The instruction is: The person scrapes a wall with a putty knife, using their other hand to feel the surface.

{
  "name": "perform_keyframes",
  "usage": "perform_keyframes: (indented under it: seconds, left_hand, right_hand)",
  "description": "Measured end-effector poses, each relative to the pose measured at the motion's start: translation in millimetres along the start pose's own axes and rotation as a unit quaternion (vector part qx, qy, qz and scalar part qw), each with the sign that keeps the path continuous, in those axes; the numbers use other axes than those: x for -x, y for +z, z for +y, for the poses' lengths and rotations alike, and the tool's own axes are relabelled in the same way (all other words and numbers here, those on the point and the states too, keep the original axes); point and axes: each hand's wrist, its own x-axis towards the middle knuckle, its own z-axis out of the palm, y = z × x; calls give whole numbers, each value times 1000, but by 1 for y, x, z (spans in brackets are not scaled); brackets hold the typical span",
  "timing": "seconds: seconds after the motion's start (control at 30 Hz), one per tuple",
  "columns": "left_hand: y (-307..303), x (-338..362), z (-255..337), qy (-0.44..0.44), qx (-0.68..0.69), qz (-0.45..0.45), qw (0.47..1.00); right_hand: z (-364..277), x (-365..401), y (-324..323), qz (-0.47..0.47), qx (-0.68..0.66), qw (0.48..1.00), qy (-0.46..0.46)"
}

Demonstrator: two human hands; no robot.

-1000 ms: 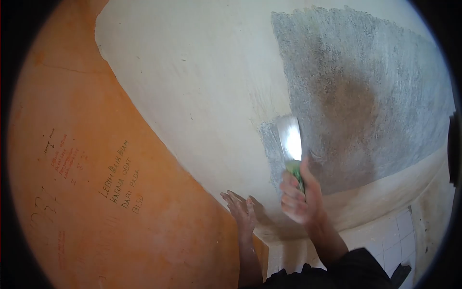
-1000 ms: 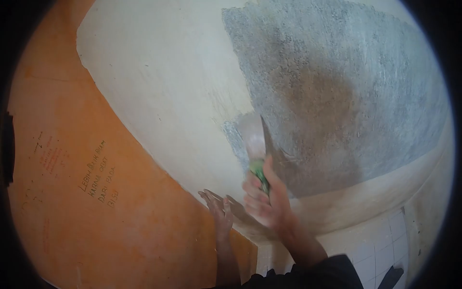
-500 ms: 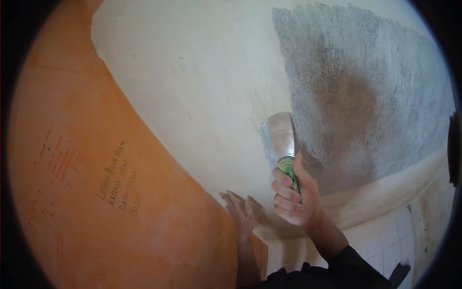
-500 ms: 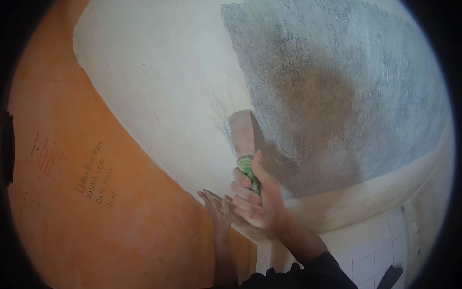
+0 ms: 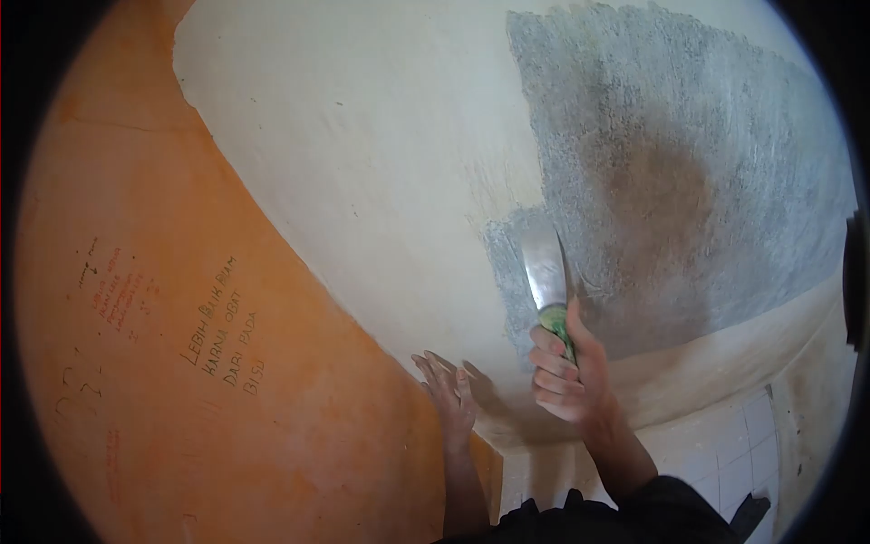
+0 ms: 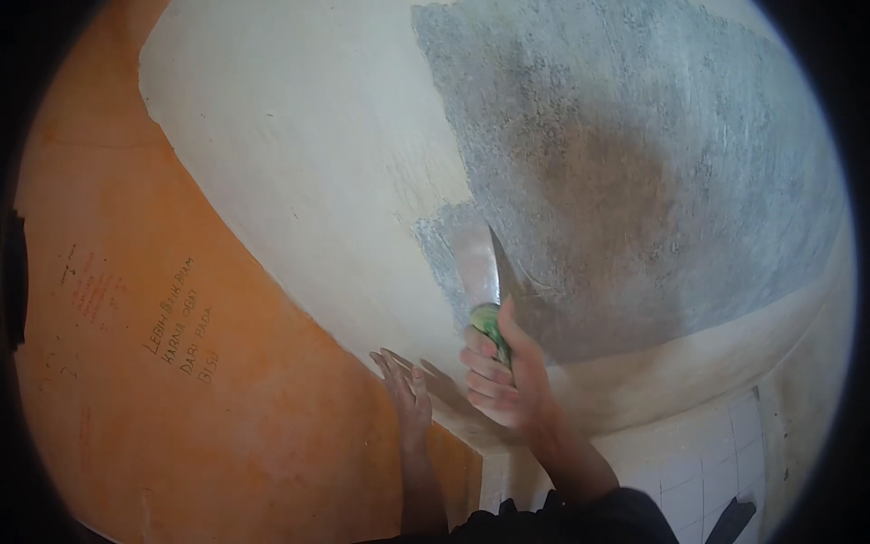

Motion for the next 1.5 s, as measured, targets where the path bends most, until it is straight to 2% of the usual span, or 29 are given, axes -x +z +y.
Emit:
perform_keyframes:
  seconds: [0.23, 0.33, 0.4, 0.5, 0.6, 0.73, 0.8, 0.83, 0.9, 0.97, 1.03, 1.23, 1.37, 1.43, 1.5]
  left_hand:
    - [-1, 5, 1, -5, -2, 1, 1000]
    - [-2, 0, 3, -21, 29, 0, 999]
    - [1, 2, -3, -5, 39, 1, 999]
    - [1, 3, 2, -11, 48, 6, 999]
    - [0, 5, 8, -1, 76, 5, 997]
    - [4, 10, 1, 8, 96, 7, 995]
    - [1, 8, 3, -11, 84, -1, 996]
    - [0, 7, 5, -9, 83, -4, 996]
    - [-1, 10, 7, -12, 104, -5, 995]
    - [-1, 16, -1, -12, 108, -6, 994]
    - [0, 4, -1, -4, 116, 5, 993]
    - [-5, 14, 9, -20, 135, -7, 991]
    - [0, 8, 8, -18, 111, -9, 994]
    - [2, 10, 6, -8, 117, -8, 993]
    - [2, 10, 7, -6, 101, -2, 995]
  right_hand:
    - [-5, -5, 9, 4, 2, 1000, 4]
    - [-8, -1, 7, 4, 27, 1000, -16]
    - [-15, -10, 19, 19, 93, 995, -29]
    - [-8, -10, 33, 37, 60, 997, -22]
    - [-8, 7, 10, 38, 70, 997, -26]
    - [-23, -21, 31, 54, 117, 990, -56]
    - [-37, -45, 69, -15, 190, 979, -74]
    - [-35, -42, 68, -15, 189, 979, -78]
    - [-23, -27, 59, 51, 154, 985, -54]
    - [-10, 3, 9, 34, 115, 991, -60]
    - [-15, -4, 13, 5, 84, 995, -61]
    - [-16, 1, 14, 47, 77, 995, -44]
    - [-18, 2, 7, 24, 86, 995, -35]
    - [-23, -15, 26, 26, 89, 995, -45]
    - [-31, -34, 54, 2, 167, 984, -68]
